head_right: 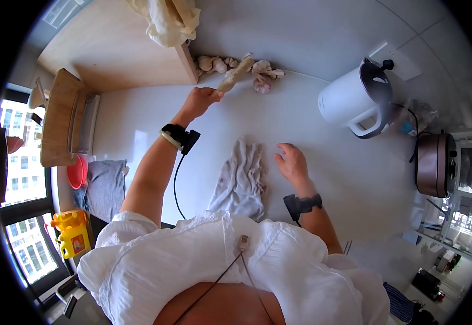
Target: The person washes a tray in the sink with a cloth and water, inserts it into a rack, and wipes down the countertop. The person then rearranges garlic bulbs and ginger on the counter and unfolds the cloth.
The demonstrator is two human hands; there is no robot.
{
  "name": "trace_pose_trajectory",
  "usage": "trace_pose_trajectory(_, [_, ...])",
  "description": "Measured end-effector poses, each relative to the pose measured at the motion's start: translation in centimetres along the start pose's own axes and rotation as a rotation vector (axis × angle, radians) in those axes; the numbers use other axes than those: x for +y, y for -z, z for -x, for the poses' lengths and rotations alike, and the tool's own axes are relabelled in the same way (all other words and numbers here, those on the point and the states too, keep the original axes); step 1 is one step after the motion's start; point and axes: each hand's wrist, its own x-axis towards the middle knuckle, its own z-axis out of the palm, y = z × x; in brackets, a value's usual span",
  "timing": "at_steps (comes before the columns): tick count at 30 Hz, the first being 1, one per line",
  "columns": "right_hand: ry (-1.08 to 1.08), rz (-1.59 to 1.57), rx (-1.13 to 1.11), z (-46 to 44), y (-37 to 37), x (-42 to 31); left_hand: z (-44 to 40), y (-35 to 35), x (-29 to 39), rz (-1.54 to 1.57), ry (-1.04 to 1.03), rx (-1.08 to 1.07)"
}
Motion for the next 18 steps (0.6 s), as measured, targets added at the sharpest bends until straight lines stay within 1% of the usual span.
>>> trace_pose_trajectory(2, [-0.012,-0.003,0.004,0.2,-0.1,0.4,1.6,0.4,0.1,0.012,-0.003,-0.04])
trace_pose_trajectory(5, [0.013,-0.018,0.027,0.4,-0.1,0.8,3.6,0.3,-1.6,-0.009,-0.241,0.048])
trace_pose_trajectory(8, [0.009,-0.016,0.019,0.6,-0.4,0.8,5.0,0.8,-2.9,-0.455,-0.475,0.219])
trace_pose_trajectory(11, [0.018,-0.002,0.002,0.4,-0.6,0.5,5.8,0.3,-4.8,-0.654,-0.511,0.186])
trace_pose_trajectory(14, [0.039,-0.021,-0.004,0.3,-0.6,-0.2,6.4,0.3,-4.1,-0.655,-0.518,0.21])
trace_pose_trajectory(18, [0.053,-0.027,-0.005,0.2,-1.0,-0.2,6.5,-0.8,-4.7,-0.589,-0.531,0.296])
